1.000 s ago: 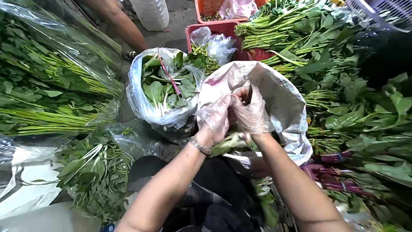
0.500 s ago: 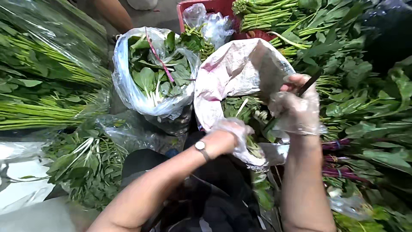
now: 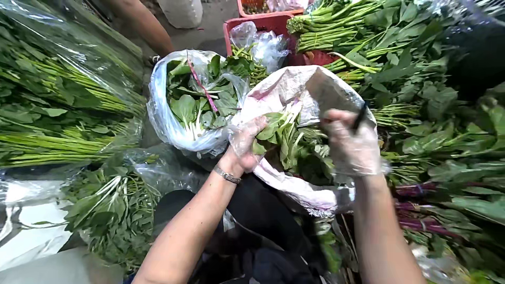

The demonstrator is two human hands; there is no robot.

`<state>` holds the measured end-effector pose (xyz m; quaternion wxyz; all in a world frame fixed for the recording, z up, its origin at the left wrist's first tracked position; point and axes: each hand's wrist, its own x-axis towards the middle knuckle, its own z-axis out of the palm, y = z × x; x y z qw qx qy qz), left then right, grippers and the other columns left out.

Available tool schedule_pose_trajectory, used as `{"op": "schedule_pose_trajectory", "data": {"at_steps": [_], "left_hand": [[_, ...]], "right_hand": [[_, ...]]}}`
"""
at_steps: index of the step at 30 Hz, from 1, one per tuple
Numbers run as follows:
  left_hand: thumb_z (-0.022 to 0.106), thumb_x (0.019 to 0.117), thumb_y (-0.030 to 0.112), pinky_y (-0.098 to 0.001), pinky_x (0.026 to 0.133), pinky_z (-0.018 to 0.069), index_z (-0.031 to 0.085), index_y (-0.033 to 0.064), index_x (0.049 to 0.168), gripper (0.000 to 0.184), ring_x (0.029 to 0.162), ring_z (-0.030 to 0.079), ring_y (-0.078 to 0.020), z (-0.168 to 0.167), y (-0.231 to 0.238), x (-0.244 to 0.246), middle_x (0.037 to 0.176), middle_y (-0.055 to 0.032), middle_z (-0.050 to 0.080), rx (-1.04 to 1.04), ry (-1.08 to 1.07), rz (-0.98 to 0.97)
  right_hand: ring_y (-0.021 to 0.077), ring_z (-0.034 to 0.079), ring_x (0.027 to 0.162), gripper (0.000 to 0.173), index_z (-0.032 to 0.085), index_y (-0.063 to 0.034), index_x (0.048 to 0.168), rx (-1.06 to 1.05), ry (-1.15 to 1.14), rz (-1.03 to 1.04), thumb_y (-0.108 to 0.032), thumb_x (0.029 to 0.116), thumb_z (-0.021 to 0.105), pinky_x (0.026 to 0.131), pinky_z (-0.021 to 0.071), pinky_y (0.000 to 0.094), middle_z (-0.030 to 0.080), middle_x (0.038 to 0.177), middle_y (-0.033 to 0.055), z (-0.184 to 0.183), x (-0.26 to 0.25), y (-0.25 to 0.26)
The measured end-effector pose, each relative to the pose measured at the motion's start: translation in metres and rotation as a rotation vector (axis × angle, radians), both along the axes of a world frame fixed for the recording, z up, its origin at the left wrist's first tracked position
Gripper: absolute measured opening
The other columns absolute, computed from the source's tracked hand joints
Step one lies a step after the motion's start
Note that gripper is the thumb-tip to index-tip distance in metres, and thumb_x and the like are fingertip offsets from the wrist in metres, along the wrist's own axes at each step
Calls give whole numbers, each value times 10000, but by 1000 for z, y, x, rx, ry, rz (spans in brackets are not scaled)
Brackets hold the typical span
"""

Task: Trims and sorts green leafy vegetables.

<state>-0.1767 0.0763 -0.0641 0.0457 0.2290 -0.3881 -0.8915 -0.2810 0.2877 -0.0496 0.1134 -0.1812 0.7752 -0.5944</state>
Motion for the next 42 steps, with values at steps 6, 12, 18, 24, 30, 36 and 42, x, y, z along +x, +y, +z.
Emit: {"op": "schedule_pose_trajectory", "data": {"at_steps": [6,12,18,24,30,36,42], "left_hand": [[449,1048,266,-240,634,568,578,171,1244,253,775,652,-55,10,-15,19,970,25,681,-427,21,-202],[521,1051,223,-306,727,549,699,81,1201,272,819,645,-106,34,-27,9,1066,-77,697,-1178,50,-180],[743,926,134,-310,678,529,697,66,1026,129,716,617,-111,37,-5,-12,879,-51,681,-1303,131,-194],[677,958,140,-283,798,516,714,20,1020,140,838,619,-70,39,-29,-26,923,-53,687,-1198,110,-482],[620,990,102,-221,764,523,694,46,1003,94,811,614,-23,36,-40,-24,883,7,662,-1028,125,-543],[643,991,135,-343,845,490,715,27,986,129,879,613,-112,56,-38,-25,937,-66,682,-1358,80,-628],[564,1029,145,-225,751,488,639,42,1014,128,804,567,-28,43,-39,-26,911,-11,615,-1085,123,-552]], "right_hand": [[-25,610,703,150,624,-92,1089,-221,-51,159,-112,941,631,658,553,178,642,844,-86,-10,-8,-41],[-107,614,844,223,680,18,1121,-139,232,181,-64,916,648,791,525,112,700,958,-50,-1,-3,-51],[-46,607,826,309,664,9,1206,-96,236,166,-174,958,655,753,525,155,686,999,4,-6,4,-57],[-50,612,761,254,720,-20,1111,129,291,301,-197,1009,568,733,519,173,712,897,1,7,-12,-57],[-104,583,806,267,681,19,1160,124,145,456,-161,1057,512,770,496,116,686,932,-25,18,-21,-55],[-93,555,759,262,688,3,1131,218,161,575,-167,1054,505,730,474,135,667,891,-40,22,-30,-51],[-10,603,638,169,607,-77,1033,8,-40,333,-93,905,716,597,529,171,642,767,-56,23,-22,-55]]}}
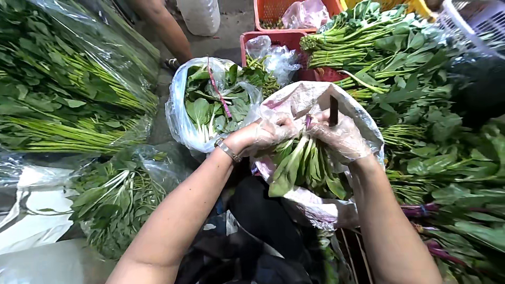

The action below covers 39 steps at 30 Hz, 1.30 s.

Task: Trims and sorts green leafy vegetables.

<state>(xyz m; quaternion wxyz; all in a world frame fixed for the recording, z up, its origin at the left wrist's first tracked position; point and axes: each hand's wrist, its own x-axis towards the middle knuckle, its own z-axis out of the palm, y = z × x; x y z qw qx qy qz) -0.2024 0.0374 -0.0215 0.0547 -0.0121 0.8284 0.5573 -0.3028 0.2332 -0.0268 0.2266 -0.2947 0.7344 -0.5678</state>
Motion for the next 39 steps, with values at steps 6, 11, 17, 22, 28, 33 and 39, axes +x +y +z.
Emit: {"op": "schedule_pose_trajectory", "data": {"at_steps": [6,11,17,22,28,33,39], "left_hand": [[569,1024,152,-282,802,557,583,-21,1280,309,888,634,-93,-12,21,3,1082,-109,655,198,23,81],[623,989,159,-304,686,507,657,35,1094,166,751,591,-115,-27,31,6,935,-88,652,111,154,274],[514,1059,281,-272,765,569,624,101,1265,295,877,652,-67,-38,14,10,1045,-12,677,506,-18,290],[516,1054,345,-242,671,583,668,163,1115,246,779,679,-56,-38,15,17,903,33,706,751,-105,368],[563,1027,255,-268,705,544,607,89,1228,263,783,617,-56,-49,19,9,980,-24,661,380,56,300],[658,981,164,-275,656,506,604,48,1056,148,724,586,-93,-39,27,11,902,-70,634,55,165,323],[614,988,171,-335,662,512,559,33,1198,257,713,606,-135,-36,28,12,872,-99,658,22,52,272]], "right_hand": [[3,641,713,90,655,-112,968,-237,-51,-137,-48,910,678,657,563,195,693,853,-68,-20,6,-7],[-12,558,583,93,667,-90,1034,-204,-110,-172,-99,1003,581,540,509,171,639,770,-78,-22,9,-5],[-5,520,535,196,678,-51,1160,-93,-88,-31,-73,992,582,480,452,157,709,882,-28,-5,8,6],[-34,541,592,131,681,-29,1062,-151,179,-142,-43,938,642,544,485,142,660,846,-49,-6,12,8],[105,674,838,265,710,-25,1149,164,268,-82,-224,977,668,803,573,340,725,997,74,4,7,-12],[122,668,816,175,729,-30,1060,227,415,55,-153,981,632,778,556,337,714,943,93,-2,8,-16],[324,692,898,183,713,28,1062,355,589,134,-101,997,602,807,540,527,704,965,202,-4,12,-14]]}}
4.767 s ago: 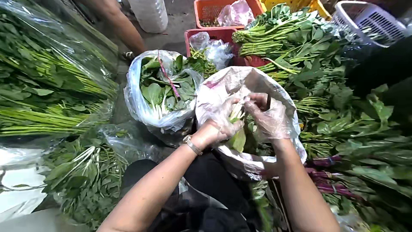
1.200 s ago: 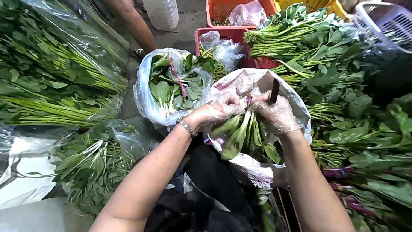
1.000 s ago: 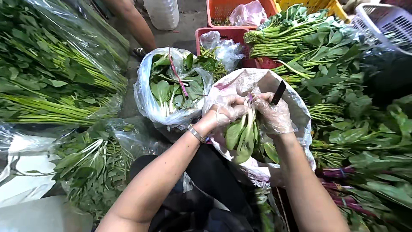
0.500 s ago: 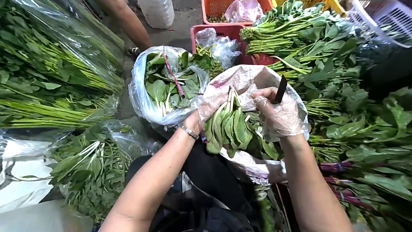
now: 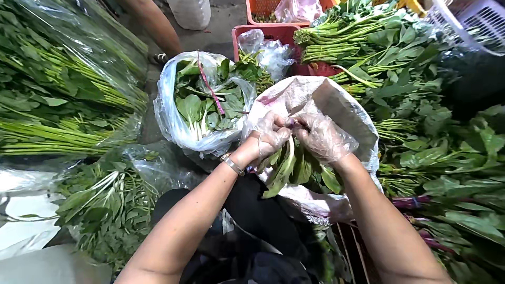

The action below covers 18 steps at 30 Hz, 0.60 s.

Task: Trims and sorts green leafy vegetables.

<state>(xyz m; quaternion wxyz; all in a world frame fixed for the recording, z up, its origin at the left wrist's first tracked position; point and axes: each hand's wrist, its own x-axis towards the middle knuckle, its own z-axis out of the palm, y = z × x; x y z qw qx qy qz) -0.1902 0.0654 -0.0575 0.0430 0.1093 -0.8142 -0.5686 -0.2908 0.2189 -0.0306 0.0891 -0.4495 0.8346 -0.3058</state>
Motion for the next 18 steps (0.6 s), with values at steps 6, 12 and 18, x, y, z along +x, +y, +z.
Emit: {"op": "schedule_pose_trajectory", "data": {"at_steps": [6,12,18], "left_hand": [[567,994,115,-400,954,499,675,-31,1179,260,1063,631,-203,-12,-13,3,1149,-170,675,-244,36,-342],[387,1067,297,-297,797,582,609,53,1220,364,909,684,-131,-72,-91,19,1011,-37,695,861,231,-584],[425,1071,255,-261,642,548,586,97,1294,317,711,625,-87,-12,-25,4,893,-24,663,333,3,-29]], "right_hand": [[313,680,857,127,710,15,1005,189,16,185,-86,978,638,770,531,534,692,913,180,11,-6,6],[0,615,660,217,661,-112,904,-193,-506,-9,-140,986,462,623,539,189,657,754,-74,1,-46,47],[-20,681,871,312,729,-115,1147,-659,-850,-65,-154,1038,439,754,575,153,746,1016,-66,-10,-17,48]]}}
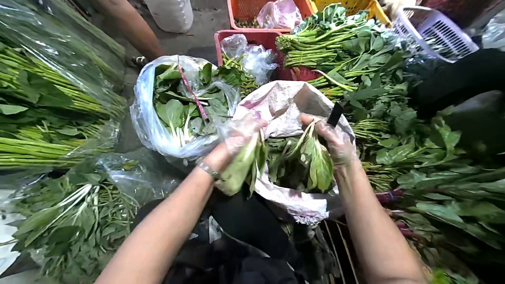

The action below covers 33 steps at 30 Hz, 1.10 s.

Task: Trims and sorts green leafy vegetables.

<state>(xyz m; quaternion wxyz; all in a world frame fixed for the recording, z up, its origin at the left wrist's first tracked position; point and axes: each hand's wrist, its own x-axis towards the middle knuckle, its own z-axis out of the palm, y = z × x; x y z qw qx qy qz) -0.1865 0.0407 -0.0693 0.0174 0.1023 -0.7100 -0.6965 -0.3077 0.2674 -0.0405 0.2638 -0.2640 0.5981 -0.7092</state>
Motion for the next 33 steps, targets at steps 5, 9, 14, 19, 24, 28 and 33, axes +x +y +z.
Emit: {"op": "schedule_pose_trajectory", "data": {"at_steps": [5,9,14,19,24,28,33], "left_hand": [[589,1036,215,-549,998,485,561,68,1413,406,1185,608,-364,34,39,-8,1380,-219,575,-519,-52,72],[633,997,137,-300,801,573,640,22,1219,250,872,673,-118,29,50,-17,1059,-94,699,-234,179,20],[613,1000,119,-277,783,559,630,70,1280,285,877,650,-89,15,40,-19,1078,-53,687,52,33,-60],[622,997,126,-263,704,562,645,50,1190,209,783,642,-77,10,38,-16,955,-34,680,144,-46,7],[521,1058,172,-265,748,574,626,35,1244,253,823,667,-81,12,33,-13,973,-31,698,137,-88,-48],[433,1095,207,-388,850,584,606,88,1336,320,961,704,-175,15,25,-11,1163,-104,703,-226,-94,11],[579,1017,225,-606,933,507,685,99,1237,275,1110,647,-373,12,59,-26,1195,-188,672,-857,-194,-117]], "right_hand": [[-40,598,609,236,720,-170,1092,45,-58,-59,-166,994,505,530,505,133,684,787,-106,-5,8,-3],[-22,605,609,196,711,-196,1124,109,-65,-103,-227,1004,558,536,512,145,702,830,-87,-4,24,-11],[8,534,501,208,704,-165,1141,78,-168,-74,-165,988,563,435,451,153,690,783,-38,-4,26,-19],[18,618,661,230,665,-100,1090,250,78,-44,-39,872,705,603,546,199,681,815,-51,-11,24,-16],[28,649,759,138,686,-48,1034,311,124,-120,-18,901,663,684,565,212,705,895,-20,-10,15,-9],[-10,627,814,191,651,-37,1092,398,357,-282,-45,904,685,743,560,199,664,959,-39,7,-8,35],[43,611,784,173,667,15,1081,665,440,-338,-20,915,699,744,540,251,672,934,57,-2,-9,65]]}}
